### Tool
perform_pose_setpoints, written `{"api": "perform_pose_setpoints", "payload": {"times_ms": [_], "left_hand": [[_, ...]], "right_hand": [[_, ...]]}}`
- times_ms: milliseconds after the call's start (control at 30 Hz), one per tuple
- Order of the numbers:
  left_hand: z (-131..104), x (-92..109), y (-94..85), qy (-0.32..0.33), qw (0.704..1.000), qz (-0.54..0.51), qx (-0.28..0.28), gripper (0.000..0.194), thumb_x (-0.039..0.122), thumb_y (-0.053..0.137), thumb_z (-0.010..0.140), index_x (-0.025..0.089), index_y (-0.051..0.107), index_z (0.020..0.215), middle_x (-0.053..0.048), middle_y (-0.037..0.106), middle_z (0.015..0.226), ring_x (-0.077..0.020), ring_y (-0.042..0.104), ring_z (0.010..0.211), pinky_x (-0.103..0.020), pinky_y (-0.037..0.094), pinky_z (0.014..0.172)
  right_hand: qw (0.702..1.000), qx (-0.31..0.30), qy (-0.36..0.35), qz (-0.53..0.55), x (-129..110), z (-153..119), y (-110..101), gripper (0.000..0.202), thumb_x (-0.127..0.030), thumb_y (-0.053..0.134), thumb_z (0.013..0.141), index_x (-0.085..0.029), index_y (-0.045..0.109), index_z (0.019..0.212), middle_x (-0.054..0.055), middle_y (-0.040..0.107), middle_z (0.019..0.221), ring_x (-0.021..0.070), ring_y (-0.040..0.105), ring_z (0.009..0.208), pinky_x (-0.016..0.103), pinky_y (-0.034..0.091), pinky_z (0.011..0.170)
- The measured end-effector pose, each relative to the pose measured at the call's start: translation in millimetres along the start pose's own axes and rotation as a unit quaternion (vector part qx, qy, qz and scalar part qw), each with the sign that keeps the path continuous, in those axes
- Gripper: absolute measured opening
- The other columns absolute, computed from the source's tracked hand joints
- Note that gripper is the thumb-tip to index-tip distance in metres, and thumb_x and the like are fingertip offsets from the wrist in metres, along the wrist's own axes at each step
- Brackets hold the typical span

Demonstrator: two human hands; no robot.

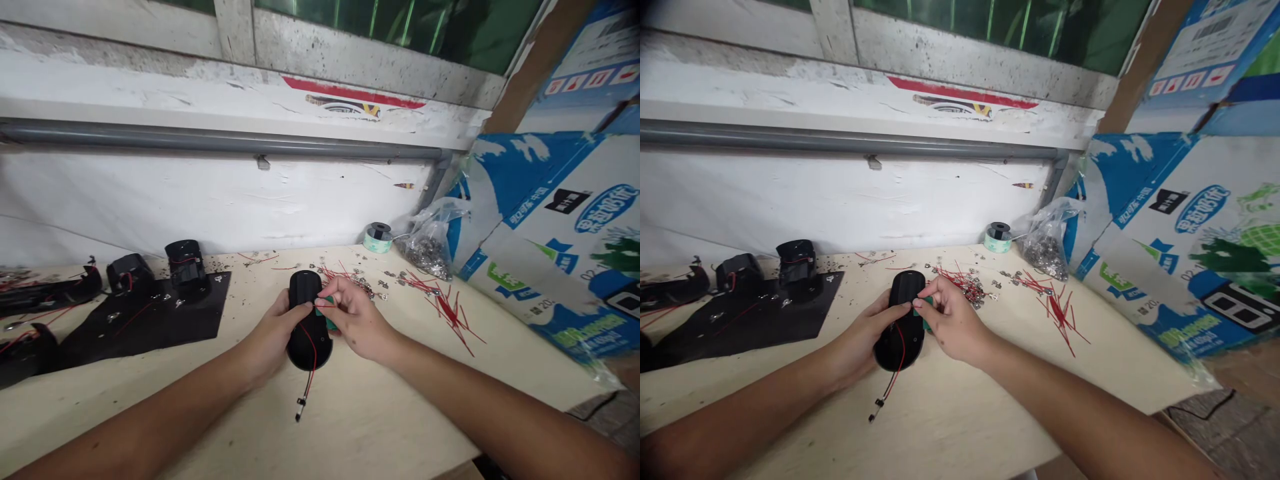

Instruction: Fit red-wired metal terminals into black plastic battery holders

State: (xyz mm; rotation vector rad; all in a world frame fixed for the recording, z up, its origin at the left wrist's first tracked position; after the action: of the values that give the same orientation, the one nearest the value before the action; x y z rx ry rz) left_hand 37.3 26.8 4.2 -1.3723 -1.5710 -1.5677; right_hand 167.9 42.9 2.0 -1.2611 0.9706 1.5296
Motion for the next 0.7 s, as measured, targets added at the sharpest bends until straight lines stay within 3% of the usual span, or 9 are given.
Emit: {"api": "perform_pose_setpoints", "payload": {"times_ms": [267, 433, 567, 700], "left_hand": [[0.6, -1.3, -0.3, 0.0, 1.0, 0.0, -0.011, 0.038, 0.025, 0.073, 0.079, 0.018, 0.058, 0.113, -0.008, 0.068, 0.103, -0.0217, 0.064, 0.09, -0.031, 0.046, 0.077], [-1.6, 2.1, -0.3, -0.003, 1.0, 0.016, -0.011, 0.033, 0.024, 0.074, 0.078, 0.017, 0.059, 0.107, -0.007, 0.068, 0.096, -0.0211, 0.064, 0.085, -0.032, 0.047, 0.076], [-1.0, 0.2, -2.1, -0.055, 0.998, 0.019, -0.029, 0.036, 0.028, 0.069, 0.079, 0.019, 0.058, 0.112, -0.004, 0.063, 0.081, -0.0218, 0.063, 0.07, -0.038, 0.051, 0.067], [0.3, 1.4, 0.5, -0.063, 0.997, -0.009, -0.052, 0.04, 0.026, 0.067, 0.08, 0.018, 0.056, 0.118, -0.007, 0.063, 0.088, -0.0243, 0.065, 0.071, -0.047, 0.055, 0.067]], "right_hand": [[0.999, 0.005, 0.031, -0.014, -2.3, 0.3, 1.2, 0.035, -0.047, 0.072, 0.079, -0.024, 0.048, 0.085, -0.007, 0.046, 0.066, 0.0081, 0.032, 0.044, 0.018, 0.027, 0.035], [0.999, 0.019, -0.024, -0.033, -3.3, 0.6, -1.2, 0.029, -0.042, 0.072, 0.082, -0.022, 0.051, 0.083, -0.006, 0.046, 0.063, 0.0089, 0.033, 0.047, 0.019, 0.022, 0.038], [0.998, 0.015, -0.048, -0.028, 0.8, 1.4, -2.2, 0.024, -0.04, 0.07, 0.086, -0.021, 0.054, 0.087, -0.006, 0.047, 0.062, 0.0087, 0.036, 0.048, 0.02, 0.024, 0.042], [1.0, 0.009, -0.017, 0.018, 4.7, 3.2, -1.8, 0.029, -0.042, 0.07, 0.086, -0.024, 0.05, 0.096, -0.009, 0.048, 0.06, 0.0083, 0.038, 0.044, 0.019, 0.029, 0.04]]}}
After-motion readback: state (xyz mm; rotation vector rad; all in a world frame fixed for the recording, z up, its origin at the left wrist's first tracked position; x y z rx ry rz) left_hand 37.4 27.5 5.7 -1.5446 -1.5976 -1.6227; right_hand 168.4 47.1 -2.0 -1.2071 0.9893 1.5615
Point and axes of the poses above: each hand's wrist, its own z-axis towards the middle knuckle, its own y-axis out of the palm, x = y × z, the point moved 5 cm from there along z, towards the middle knuckle
